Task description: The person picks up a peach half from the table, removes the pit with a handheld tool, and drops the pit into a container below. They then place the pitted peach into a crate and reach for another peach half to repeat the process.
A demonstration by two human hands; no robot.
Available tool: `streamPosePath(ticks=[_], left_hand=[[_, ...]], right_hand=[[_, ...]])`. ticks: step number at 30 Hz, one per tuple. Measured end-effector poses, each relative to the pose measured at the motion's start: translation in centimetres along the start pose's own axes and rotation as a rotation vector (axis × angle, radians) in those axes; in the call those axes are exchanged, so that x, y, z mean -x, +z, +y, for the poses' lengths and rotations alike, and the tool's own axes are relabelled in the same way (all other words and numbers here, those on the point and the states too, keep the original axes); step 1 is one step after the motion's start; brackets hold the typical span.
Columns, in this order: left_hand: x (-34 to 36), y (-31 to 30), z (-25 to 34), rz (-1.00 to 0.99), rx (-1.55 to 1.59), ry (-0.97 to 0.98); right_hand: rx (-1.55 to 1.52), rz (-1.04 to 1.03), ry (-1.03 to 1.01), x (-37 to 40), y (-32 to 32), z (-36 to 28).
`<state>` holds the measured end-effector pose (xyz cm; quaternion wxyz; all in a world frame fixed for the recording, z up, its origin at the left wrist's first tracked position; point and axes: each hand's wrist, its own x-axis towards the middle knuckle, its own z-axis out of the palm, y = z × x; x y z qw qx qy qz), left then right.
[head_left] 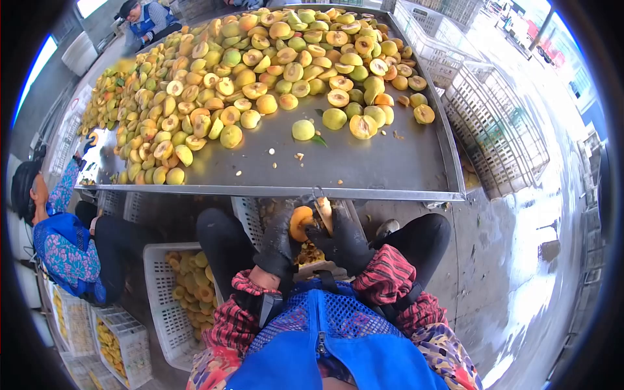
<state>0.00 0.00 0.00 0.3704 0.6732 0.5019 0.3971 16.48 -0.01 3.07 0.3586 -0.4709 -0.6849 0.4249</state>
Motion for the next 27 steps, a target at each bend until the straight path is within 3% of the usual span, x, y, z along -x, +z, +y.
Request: streamPosePath(ticks=[2,5,6,8,9,11,12,14,15,16,19,21,22,25,27], left_hand=[[0.3,-0.3,2.1,-0.048,-0.149,0.066],[1.4,-0.1,0.4,0.156,-0.120,0.068],[1.3,0.0,0.5,0.165,0.079,-0.060],[1.8,-2.6,0.7,0.202,0.047,-0.048],[2.5,-4.4,1.9,0.334,0.615,-0.151],[4.0,-10.0,2.0,0.573,0.933,-0.289],[5.1,-12.6,1.3,0.680,0.830,-0.221],[8.4,-17.0,-0.1,0.742,0.581,-0.313],[10.5,-19.7,-1.9,0.673,0.452,-0.513],[12.6,-22.3,-6.1,0.606,0.035,-0.589],[9.9,-21.2,-4.7,0.630,-0.433,-0.444],[3.6,-18.0,-0.4,0.577,-0.113,-0.381],[0.3,-16.7,0.8,0.514,-0.026,-0.386],[-9.4,-11.5,0.2,0.203,-0.158,-0.178],[-16.0,-7.2,-0.8,0.098,-0.325,-0.108]], right_hand=[[0.136,-0.073,0.187,-0.5,-0.4,-1.6],[0.015,-0.017,0.187,-0.2,0.6,0.5],[0.165,-0.050,0.209,-0.2,-0.1,1.8],[0.433,-0.113,0.256,0.1,-0.9,3.5],[0.373,-0.230,0.316,0.6,-1.2,3.6],[0.251,-0.459,0.428,1.6,-1.7,3.5],[0.186,-0.478,0.482,1.9,-1.5,3.6],[0.059,-0.516,0.586,2.6,-1.2,3.9],[0.071,-0.517,0.542,2.9,-1.0,4.4],[0.080,-0.516,0.499,3.3,-0.5,5.4],[0.135,-0.486,0.322,4.3,1.2,9.8],[0.190,-0.477,0.263,4.2,1.3,10.6],[0.155,-0.536,0.370,3.6,0.7,9.2],[0.020,-0.490,0.355,4.3,1.7,11.5],[0.037,-0.595,0.516,2.7,-0.4,8.1]])
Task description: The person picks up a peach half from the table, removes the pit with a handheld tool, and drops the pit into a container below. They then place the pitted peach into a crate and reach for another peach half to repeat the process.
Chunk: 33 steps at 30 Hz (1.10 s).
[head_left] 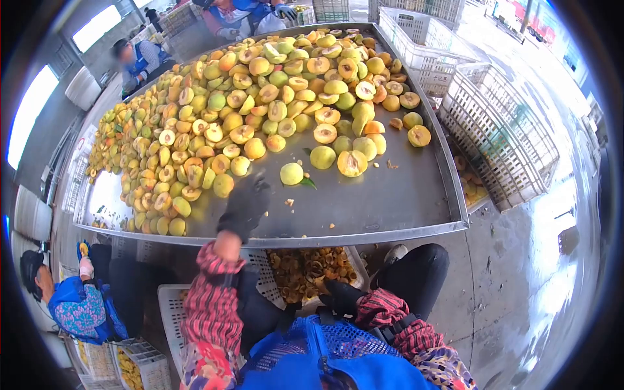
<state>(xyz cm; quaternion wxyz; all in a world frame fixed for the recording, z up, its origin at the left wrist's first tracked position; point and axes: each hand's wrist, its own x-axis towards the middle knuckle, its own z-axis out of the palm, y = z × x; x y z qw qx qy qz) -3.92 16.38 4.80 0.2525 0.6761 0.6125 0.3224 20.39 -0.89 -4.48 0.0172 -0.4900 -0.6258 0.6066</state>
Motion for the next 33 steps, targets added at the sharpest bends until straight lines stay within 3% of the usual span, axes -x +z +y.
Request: streamPosePath(ticks=[3,6,9,11,13,15,17,19,23,26,32,33], left_hand=[[-5.6,5.1,2.8,-0.012,-0.426,0.139],[-8.6,8.5,1.2,-0.166,-0.568,-0.082],[-7.6,6.4,2.6,-0.331,-0.238,-0.189],[-6.8,5.7,-2.4,-0.343,0.327,-0.087],[-4.6,4.1,-2.1,-0.440,1.438,-0.402],[-1.8,2.3,-0.9,-0.422,1.640,-0.352],[1.1,0.5,2.1,-0.411,1.842,-0.391],[3.4,-0.6,3.5,-0.339,1.876,-0.454],[6.4,-0.8,4.1,-0.231,1.885,-0.517],[8.3,-0.3,4.9,-0.134,1.932,-0.511],[11.6,1.8,6.2,-0.069,1.944,-0.331],[12.2,2.2,6.4,-0.030,1.728,-0.274]], right_hand=[[0.010,0.028,0.001,-0.8,0.3,1.3],[0.105,0.110,-0.057,-1.9,1.1,2.9],[0.028,0.140,-0.046,-2.4,1.5,3.6],[-0.011,0.136,-0.059,-2.6,1.9,3.7],[-0.023,0.129,-0.070,-1.9,1.3,2.4],[-0.311,0.056,0.046,-0.1,-0.1,-0.2],[-0.313,0.077,-0.002,0.2,0.2,-0.6],[-0.033,0.188,-0.221,-0.5,1.3,0.5],[-0.506,-0.036,-0.129,2.4,-1.1,-2.6],[-0.639,-0.052,-0.113,5.3,-2.9,-6.4],[-0.779,0.203,-0.440,5.9,-3.4,-10.0],[-0.768,0.241,-0.453,5.3,-3.7,-10.5]])
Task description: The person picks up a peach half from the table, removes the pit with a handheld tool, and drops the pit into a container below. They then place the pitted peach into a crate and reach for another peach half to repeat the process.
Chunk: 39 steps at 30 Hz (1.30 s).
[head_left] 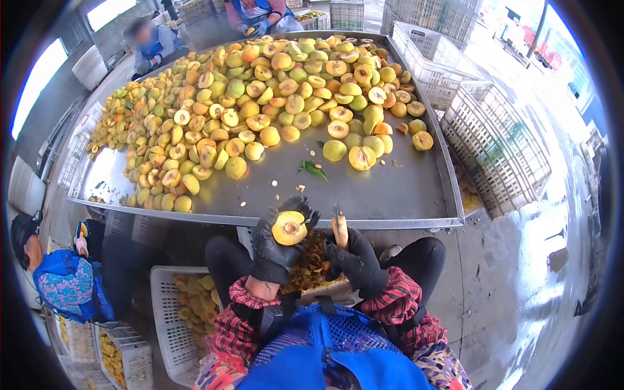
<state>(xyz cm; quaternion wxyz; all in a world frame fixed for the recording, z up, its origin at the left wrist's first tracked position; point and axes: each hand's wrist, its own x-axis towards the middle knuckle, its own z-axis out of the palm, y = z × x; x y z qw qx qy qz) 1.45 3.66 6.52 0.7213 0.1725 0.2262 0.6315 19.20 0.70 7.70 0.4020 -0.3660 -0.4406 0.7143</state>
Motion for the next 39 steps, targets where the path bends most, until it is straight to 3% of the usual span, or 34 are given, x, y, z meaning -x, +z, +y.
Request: streamPosePath(ticks=[2,5,6,9,12,15,18,21,26,28,30,33,34,37,38,39], left_hand=[[0.9,0.2,-1.1,0.013,-0.429,0.142],[1.9,2.3,-2.3,0.083,-0.151,0.113],[2.0,1.6,-2.6,0.029,-0.253,0.179],[2.0,0.0,-3.0,-0.017,-0.220,0.144],[1.8,-2.2,-2.8,-0.112,-0.226,-0.024],[1.9,-3.0,-2.9,-0.003,-0.008,-0.121],[2.7,-2.5,-3.2,-0.006,-1.209,0.391],[2.8,-3.0,-3.6,0.029,-1.270,0.474],[2.5,-5.5,-4.8,0.057,-1.342,0.456],[2.4,-5.2,-4.6,0.068,-0.914,0.276],[1.5,-4.1,-4.1,0.072,-0.015,-0.036],[1.1,-3.9,-2.5,-0.096,-0.205,0.108],[0.6,-4.1,-1.8,-0.009,-0.086,0.013],[0.7,-3.2,-0.3,0.043,0.212,-0.119],[1.0,-3.0,-0.2,-0.022,0.279,-0.146],[1.4,-2.5,0.0,-0.046,0.162,-0.116]], right_hand=[[0.047,0.094,-0.051,-1.4,0.9,0.1],[0.058,0.019,-0.037,-2.5,1.5,1.0],[-0.109,0.019,-0.007,-2.4,2.2,1.0],[-0.119,0.025,-0.036,-2.4,2.8,0.8],[-0.136,-0.050,-0.047,-2.5,2.3,0.8],[-0.174,-0.062,0.028,-2.5,2.1,0.4],[-0.066,-0.065,0.066,-3.4,1.2,1.5],[-0.034,-0.049,0.021,-4.2,1.1,2.2],[0.068,-0.086,0.062,-4.9,0.8,2.7],[0.197,-0.150,-0.028,-5.1,1.0,3.6],[0.413,-0.265,-0.225,-4.6,1.7,4.2],[0.345,-0.544,-0.247,-2.5,2.2,3.5],[0.108,-0.566,0.011,-1.7,2.2,3.6],[0.163,-0.322,0.107,0.1,2.4,1.2],[0.186,-0.260,0.104,0.1,1.8,1.5],[0.148,-0.227,0.134,0.2,1.4,1.5]])
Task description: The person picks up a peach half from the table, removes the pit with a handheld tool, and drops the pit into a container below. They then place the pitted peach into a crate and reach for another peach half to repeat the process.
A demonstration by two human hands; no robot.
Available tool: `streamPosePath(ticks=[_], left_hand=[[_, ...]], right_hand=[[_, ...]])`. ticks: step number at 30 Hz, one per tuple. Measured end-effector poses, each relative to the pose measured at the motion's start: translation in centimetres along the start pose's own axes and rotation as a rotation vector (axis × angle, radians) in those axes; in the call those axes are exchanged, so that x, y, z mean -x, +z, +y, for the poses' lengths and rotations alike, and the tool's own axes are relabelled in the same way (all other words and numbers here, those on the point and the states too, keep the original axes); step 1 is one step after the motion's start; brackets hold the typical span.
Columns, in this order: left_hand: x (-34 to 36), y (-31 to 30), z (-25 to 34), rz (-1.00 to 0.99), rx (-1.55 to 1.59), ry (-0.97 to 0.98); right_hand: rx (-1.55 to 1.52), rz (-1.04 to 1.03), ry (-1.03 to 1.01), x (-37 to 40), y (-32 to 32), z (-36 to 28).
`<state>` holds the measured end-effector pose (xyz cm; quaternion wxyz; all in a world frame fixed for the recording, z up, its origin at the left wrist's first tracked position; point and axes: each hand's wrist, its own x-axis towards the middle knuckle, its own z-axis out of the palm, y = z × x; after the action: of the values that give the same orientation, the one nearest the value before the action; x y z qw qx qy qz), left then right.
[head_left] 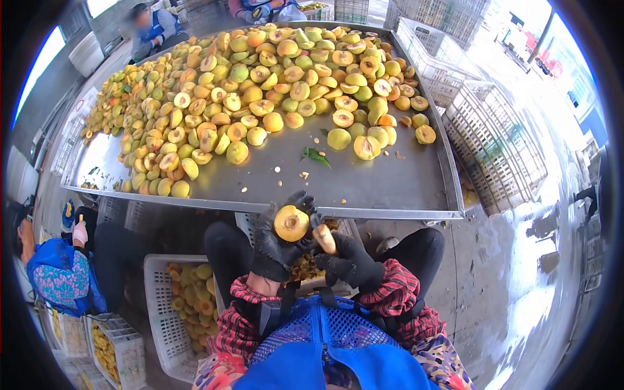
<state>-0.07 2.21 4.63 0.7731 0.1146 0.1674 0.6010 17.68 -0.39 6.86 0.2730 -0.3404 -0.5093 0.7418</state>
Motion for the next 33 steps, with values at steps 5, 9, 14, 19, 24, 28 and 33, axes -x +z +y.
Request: streamPosePath(ticks=[5,9,14,19,24,28,33], left_hand=[[1.1,1.6,0.3,-0.028,-0.298,0.015],[1.9,2.2,0.2,-0.134,-0.803,0.124],[1.2,1.1,-0.5,0.067,-0.350,-0.065],[0.8,0.5,0.0,0.068,0.085,-0.231],[0.5,0.1,-0.5,0.069,-0.231,0.030],[0.4,0.6,-0.9,0.081,0.091,-0.036],[0.4,0.3,-1.7,0.089,-0.006,0.056]], right_hand=[[-0.154,0.124,-0.013,0.3,-0.4,-0.3],[-0.150,0.198,-0.100,-0.2,-1.6,-0.1],[-0.249,0.316,-0.124,-0.1,-2.1,-0.8],[-0.101,0.228,-0.062,0.7,-1.3,-1.8],[0.362,0.203,-0.121,1.7,1.0,0.1],[0.591,0.228,-0.108,0.7,1.8,1.7],[0.678,0.275,-0.164,0.2,2.5,1.3]])
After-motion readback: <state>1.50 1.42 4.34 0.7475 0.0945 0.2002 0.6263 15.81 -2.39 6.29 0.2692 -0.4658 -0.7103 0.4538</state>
